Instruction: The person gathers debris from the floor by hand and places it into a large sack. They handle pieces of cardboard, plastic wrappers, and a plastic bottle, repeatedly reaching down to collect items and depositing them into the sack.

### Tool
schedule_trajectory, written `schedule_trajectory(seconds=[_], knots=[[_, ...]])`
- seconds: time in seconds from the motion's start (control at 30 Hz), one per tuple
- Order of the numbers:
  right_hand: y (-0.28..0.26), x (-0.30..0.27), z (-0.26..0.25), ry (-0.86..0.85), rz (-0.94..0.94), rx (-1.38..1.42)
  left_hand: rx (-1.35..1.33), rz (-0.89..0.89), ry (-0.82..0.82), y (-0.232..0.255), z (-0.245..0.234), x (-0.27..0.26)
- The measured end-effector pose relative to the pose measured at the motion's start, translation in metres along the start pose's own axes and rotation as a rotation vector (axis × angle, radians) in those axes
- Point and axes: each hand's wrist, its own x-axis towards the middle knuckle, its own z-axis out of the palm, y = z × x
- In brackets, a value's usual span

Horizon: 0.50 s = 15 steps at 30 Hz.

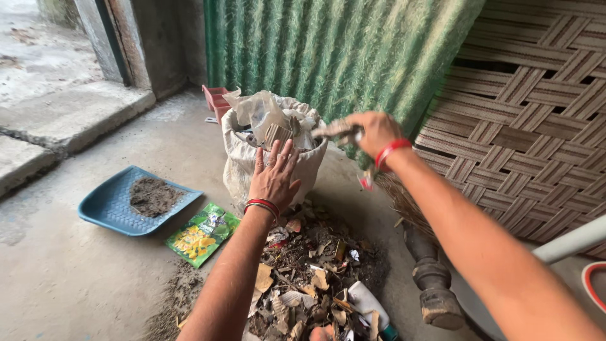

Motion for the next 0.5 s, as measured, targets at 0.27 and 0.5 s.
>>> schedule_trajectory(seconds=[0.27,0.5], knots=[[-0.025,0.141,-0.012,0.171,-0.215,-0.04,0.046,0.062,0.013,-0.011,0.014,-0.006],[-0.038,0.183,0.062,0.285,-0.154,0.008,-0.046,0.076,0.086,-0.014,0.023,-0.007]])
